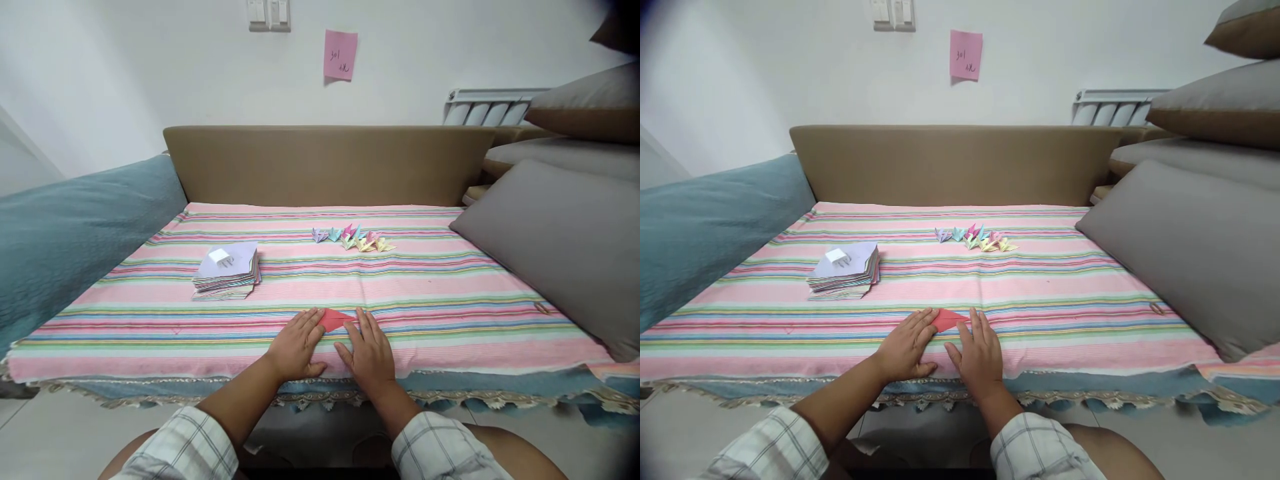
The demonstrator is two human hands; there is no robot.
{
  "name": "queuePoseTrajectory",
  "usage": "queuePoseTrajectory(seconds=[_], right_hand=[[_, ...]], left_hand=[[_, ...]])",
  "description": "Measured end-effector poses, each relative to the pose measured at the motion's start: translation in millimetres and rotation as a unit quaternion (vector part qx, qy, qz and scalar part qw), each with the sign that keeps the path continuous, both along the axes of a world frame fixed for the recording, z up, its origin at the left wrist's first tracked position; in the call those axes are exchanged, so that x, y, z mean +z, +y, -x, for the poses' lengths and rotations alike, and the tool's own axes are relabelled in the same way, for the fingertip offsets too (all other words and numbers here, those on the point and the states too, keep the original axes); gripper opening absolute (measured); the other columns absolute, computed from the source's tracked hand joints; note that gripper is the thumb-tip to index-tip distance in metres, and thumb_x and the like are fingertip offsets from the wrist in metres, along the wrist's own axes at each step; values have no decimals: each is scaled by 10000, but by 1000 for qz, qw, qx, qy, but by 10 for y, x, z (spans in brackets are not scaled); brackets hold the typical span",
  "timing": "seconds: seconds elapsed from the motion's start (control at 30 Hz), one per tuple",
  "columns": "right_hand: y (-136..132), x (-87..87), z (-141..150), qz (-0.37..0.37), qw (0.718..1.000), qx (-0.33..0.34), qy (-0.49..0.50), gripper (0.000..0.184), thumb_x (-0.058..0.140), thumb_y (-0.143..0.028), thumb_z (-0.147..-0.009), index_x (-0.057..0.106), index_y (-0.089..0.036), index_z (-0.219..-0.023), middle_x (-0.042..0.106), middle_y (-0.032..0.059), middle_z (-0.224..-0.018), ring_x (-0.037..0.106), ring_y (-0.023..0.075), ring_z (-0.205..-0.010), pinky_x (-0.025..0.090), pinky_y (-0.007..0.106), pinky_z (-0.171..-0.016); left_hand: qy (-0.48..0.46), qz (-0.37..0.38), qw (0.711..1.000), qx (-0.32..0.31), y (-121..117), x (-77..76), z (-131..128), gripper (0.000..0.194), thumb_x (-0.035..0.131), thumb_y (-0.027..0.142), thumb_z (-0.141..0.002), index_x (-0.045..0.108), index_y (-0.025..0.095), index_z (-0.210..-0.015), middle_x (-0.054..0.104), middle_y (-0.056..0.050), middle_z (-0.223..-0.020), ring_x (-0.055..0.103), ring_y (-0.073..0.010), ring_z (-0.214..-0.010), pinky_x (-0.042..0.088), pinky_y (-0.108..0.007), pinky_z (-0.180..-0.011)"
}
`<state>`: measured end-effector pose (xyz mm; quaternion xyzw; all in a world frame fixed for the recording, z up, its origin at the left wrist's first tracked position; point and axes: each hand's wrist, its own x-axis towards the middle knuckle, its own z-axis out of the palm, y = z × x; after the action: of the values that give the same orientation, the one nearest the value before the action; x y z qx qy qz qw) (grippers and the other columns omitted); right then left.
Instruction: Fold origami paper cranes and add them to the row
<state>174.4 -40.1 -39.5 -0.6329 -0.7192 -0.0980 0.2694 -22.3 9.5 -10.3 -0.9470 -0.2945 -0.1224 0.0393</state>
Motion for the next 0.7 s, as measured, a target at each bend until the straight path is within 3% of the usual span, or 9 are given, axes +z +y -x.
queuePoseTrajectory(seconds=[0.17, 0.27, 0.4, 0.5, 0.57, 0.7], right_hand=[[16, -41, -73, -14, 1000, -8, 19, 491, 462, -513, -852, 581, -118, -1118, 395, 188, -1395, 312, 329, -1301, 327, 461, -1009], [4, 29, -61, -45, 998, 2, 37, 442, 437, -480, -870, 586, -106, -1053, 393, 197, -1392, 295, 318, -1314, 301, 474, -1032], [29, 324, 171, -58, 992, 111, 7, 411, 375, -347, -908, 481, -160, -1258, 401, 113, -1413, 249, 256, -1354, 193, 484, -1086], [138, 502, 359, -18, 978, 208, -17, 546, 362, -401, -911, 325, -152, -1395, 364, 90, -1439, 216, 241, -1369, 127, 460, -1115], [227, 501, 397, 22, 976, 214, -18, 630, 364, -464, -901, 266, -123, -1422, 350, 104, -1444, 234, 251, -1362, 117, 460, -1118], [329, 285, 268, 88, 978, 185, -28, 719, 393, -551, -860, 270, -121, -1422, 367, 127, -1429, 307, 278, -1328, 132, 488, -1105]], left_hand=[[-11, 4, 1000, -1, 6, -29, 10, 657, 566, 518, -711, 444, 118, -1217, 308, -203, -1444, 257, -333, -1343, 236, -502, -1083], [-13, 5, 1000, 0, 6, -39, 10, 662, 574, 513, -701, 447, 117, -1217, 307, -201, -1444, 258, -341, -1341, 234, -506, -1083], [-26, 6, 1000, -3, 5, -40, -11, 702, 573, 441, -687, 401, 110, -1281, 372, -196, -1404, 290, -335, -1325, 232, -506, -1085], [-41, 8, 999, -5, 1, -20, -32, 731, 569, 363, -662, 369, 116, -1320, 428, -178, -1359, 287, -326, -1326, 224, -503, -1093], [-45, 12, 999, -7, -2, 1, -37, 737, 572, 360, -653, 370, 127, -1323, 423, -172, -1363, 274, -331, -1330, 228, -510, -1090], [-28, 19, 999, -10, 2, 14, -24, 775, 587, 401, -649, 352, 127, -1334, 359, -172, -1416, 262, -327, -1339, 229, -492, -1094]])
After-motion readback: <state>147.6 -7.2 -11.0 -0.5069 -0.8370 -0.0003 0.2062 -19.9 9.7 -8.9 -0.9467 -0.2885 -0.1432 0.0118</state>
